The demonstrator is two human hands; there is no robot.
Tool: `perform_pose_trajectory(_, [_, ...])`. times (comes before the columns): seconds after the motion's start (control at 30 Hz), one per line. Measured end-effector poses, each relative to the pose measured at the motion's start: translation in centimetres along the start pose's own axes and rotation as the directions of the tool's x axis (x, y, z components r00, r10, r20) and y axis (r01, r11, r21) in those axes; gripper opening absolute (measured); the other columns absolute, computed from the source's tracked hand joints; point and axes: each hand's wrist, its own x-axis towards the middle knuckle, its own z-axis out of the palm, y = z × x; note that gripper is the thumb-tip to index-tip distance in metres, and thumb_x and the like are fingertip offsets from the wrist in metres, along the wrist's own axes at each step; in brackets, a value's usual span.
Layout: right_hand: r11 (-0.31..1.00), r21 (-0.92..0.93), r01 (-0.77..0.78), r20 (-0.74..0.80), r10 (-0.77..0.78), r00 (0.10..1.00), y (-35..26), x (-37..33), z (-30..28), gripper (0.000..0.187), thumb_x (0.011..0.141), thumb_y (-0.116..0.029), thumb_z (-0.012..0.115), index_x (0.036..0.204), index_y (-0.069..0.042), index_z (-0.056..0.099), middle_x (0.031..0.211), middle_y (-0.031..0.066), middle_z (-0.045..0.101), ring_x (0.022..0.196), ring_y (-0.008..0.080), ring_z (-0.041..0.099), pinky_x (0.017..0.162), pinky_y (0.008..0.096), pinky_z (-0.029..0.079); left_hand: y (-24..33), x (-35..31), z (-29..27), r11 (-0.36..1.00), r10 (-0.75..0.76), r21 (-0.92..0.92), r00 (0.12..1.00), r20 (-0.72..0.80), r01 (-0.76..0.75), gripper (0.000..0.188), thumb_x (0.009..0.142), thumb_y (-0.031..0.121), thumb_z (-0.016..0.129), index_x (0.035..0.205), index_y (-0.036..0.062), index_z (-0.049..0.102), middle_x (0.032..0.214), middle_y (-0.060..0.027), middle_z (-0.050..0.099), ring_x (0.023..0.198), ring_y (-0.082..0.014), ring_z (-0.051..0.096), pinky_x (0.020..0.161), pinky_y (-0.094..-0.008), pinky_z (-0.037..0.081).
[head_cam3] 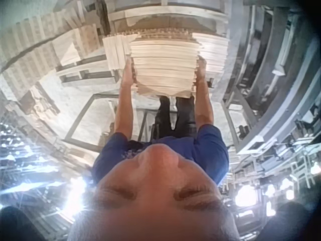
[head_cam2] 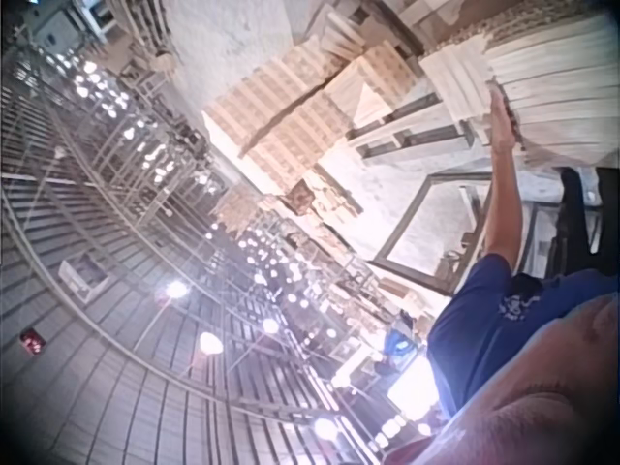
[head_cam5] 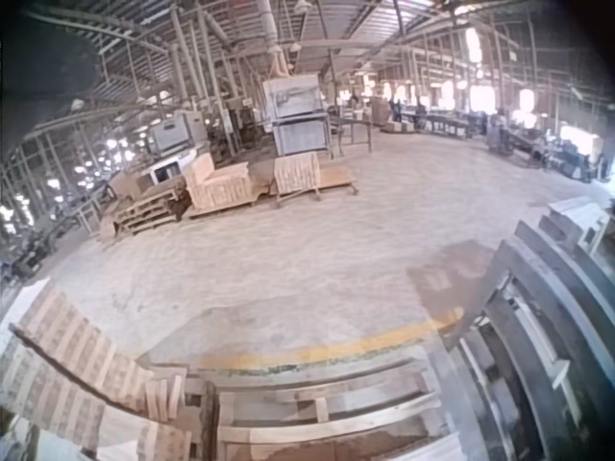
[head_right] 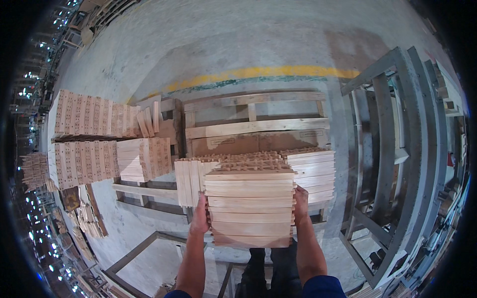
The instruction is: The person assembles small wooden pieces with interlocking joints at a workbench in a factory. They repeatedly pick up pieces, align and press them together, and stack the finished assemblies. The person also carries a stack of completed parts to a nearby pallet and places them down.
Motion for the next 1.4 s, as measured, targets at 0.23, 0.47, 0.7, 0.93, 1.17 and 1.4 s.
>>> perform_pose_trajectory(0.23, [0.989,0.111,-0.100,0.091,0.090,0.992,-0.1,0.3,-1.1,0.024,0.098,-0.024,0.068,0.106,-0.003,0.073,0.088,0.0029,0.072,0.073,0.0109,0.067,0.064,0.0292,0.055,0.1,-0.2,-0.6,0.999,0.017,0.027,0.996,0.083,-0.019,0.074,0.103,0.073,0.041,0.142,0.0125,0.058,0.115,-0.0012,0.071,0.085,-0.0073,0.065,0.064,-0.0238,0.050])
perform_pose_trajectory(0.47, [0.973,-0.223,-0.066,0.099,0.090,0.991,0.8,0.4,-1.6,0.055,0.106,-0.056,0.049,0.107,-0.006,0.070,0.086,0.0005,0.068,0.072,0.0096,0.063,0.067,0.0276,0.053,0.2,1.3,-1.1,0.997,0.031,0.067,0.999,0.018,-0.032,0.092,0.101,0.078,0.031,0.160,0.0083,0.039,0.162,-0.0117,0.043,0.151,-0.0263,0.036,0.122,-0.0490,0.026])
perform_pose_trajectory(0.7, [0.853,0.161,-0.496,0.206,0.462,0.862,2.0,0.2,-2.8,0.068,0.105,-0.073,0.034,0.108,-0.014,0.068,0.075,-0.0069,0.055,0.065,0.0042,0.053,0.058,0.0246,0.048,-1.7,2.7,-1.2,0.993,-0.107,-0.054,0.993,0.054,0.110,0.088,0.100,0.078,0.036,0.154,0.0100,0.048,0.149,-0.0116,0.057,0.135,-0.0270,0.055,0.114,-0.0445,0.042])
perform_pose_trajectory(0.93, [0.355,0.441,-0.824,0.894,-0.097,0.437,4.7,1.3,-4.6,0.064,0.105,-0.071,0.036,0.124,-0.015,0.062,0.084,-0.0079,0.059,0.070,0.0032,0.055,0.060,0.0237,0.049,-3.4,3.8,-1.9,0.842,-0.115,-0.425,0.881,0.459,0.331,0.072,0.104,0.068,0.044,0.147,0.0118,0.056,0.137,-0.0083,0.066,0.118,-0.0210,0.066,0.099,-0.0385,0.054])
perform_pose_trajectory(1.17, [0.785,0.256,-0.565,0.351,0.469,0.811,2.8,-0.4,-3.4,0.048,0.109,-0.060,0.040,0.107,-0.020,0.067,0.084,-0.0069,0.063,0.064,0.0073,0.057,0.056,0.0309,0.051,-5.9,6.4,-5.7,0.604,0.248,-0.563,0.539,0.805,0.564,0.058,0.109,0.057,0.043,0.143,0.0130,0.057,0.120,-0.0018,0.070,0.103,-0.0130,0.067,0.084,-0.0310,0.057])
perform_pose_trajectory(1.4, [0.868,-0.011,-0.496,0.206,0.487,0.849,0.0,-2.2,-1.0,0.064,0.109,-0.062,0.037,0.152,-0.015,0.044,0.132,0.0022,0.060,0.113,0.0152,0.059,0.097,0.0350,0.051,-6.0,5.3,-6.8,0.960,-0.019,-0.247,0.915,0.403,0.128,0.052,0.109,0.051,0.046,0.139,0.0100,0.058,0.115,-0.0011,0.069,0.093,-0.0111,0.068,0.071,-0.0293,0.058])
